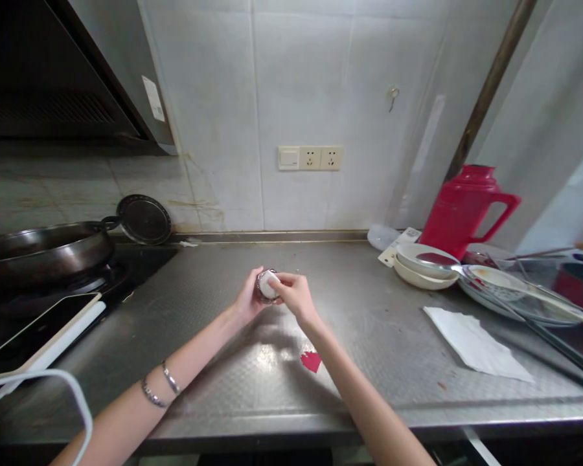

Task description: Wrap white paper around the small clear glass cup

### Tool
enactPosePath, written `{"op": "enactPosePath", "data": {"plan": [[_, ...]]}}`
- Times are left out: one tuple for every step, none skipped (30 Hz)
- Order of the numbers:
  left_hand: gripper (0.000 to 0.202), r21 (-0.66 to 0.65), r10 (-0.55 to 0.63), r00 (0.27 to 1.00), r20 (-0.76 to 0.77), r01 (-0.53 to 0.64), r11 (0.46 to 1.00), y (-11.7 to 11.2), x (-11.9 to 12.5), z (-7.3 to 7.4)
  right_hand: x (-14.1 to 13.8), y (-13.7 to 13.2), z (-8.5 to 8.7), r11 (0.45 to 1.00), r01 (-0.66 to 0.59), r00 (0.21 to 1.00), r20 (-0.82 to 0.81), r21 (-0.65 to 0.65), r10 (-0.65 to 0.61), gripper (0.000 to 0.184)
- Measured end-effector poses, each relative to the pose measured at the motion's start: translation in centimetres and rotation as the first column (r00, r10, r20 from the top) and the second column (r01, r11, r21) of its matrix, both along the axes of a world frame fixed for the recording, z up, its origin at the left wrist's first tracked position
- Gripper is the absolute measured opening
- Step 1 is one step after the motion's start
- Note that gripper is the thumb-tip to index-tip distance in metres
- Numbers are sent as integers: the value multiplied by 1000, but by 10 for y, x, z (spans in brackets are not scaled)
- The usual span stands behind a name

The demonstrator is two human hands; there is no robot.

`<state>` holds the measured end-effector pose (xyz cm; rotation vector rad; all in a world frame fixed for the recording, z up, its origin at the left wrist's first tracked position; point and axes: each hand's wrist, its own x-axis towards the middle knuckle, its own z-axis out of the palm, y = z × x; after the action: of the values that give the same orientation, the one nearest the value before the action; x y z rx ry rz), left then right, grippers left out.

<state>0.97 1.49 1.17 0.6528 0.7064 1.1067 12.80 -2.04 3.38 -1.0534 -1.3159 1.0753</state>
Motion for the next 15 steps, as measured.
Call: {"op": "enactPosePath", "data": {"plan": [[29,-34,-44,999,-1,44,998,2,-3,2,6,4,1,1000,11,1000,-29,21,-10,41],[31,-65,-94,996,5,94,993,3,-6,4,13,8,2,998,45,998,-56,44,-42,43],[33,-90,-147,989,18,148,985,5,-10,5,19,13,3,992,110,991,-79,69,-104,45],[35,-105,-199,979,37,202,974,7,-14,6,25,18,3,979,183,980,-90,90,-175,46],[37,-109,-247,967,58,252,961,9,-17,6,31,24,4,961,251,966,-102,119,-240,47],[39,-104,-293,953,77,300,948,10,-20,5,36,29,4,941,304,951,-110,151,-290,47],[39,-93,-333,938,92,341,935,12,-23,4,40,35,4,921,343,938,-115,184,-326,47],[39,-80,-364,926,105,373,925,13,-25,3,42,40,3,905,363,931,-111,222,-347,46],[39,-64,-392,913,116,400,914,14,-27,1,44,44,3,892,369,929,-98,260,-356,45],[38,-46,-419,899,127,428,903,14,-28,0,45,47,2,885,358,933,-77,297,-352,44],[38,-28,-447,884,136,454,891,15,-28,-1,44,50,1,882,333,940,-47,332,-337,43],[39,-13,-469,872,140,475,880,15,-29,-2,43,52,0,883,299,949,-14,363,-316,41],[40,-1,-485,863,142,490,872,15,-29,-2,41,53,-1,885,255,958,24,389,-286,40],[42,6,-492,859,139,496,868,16,-29,-2,38,54,-1,888,207,965,62,411,-253,39],[46,6,-491,861,131,494,869,16,-28,-2,35,54,-1,890,157,970,101,428,-220,38]]}}
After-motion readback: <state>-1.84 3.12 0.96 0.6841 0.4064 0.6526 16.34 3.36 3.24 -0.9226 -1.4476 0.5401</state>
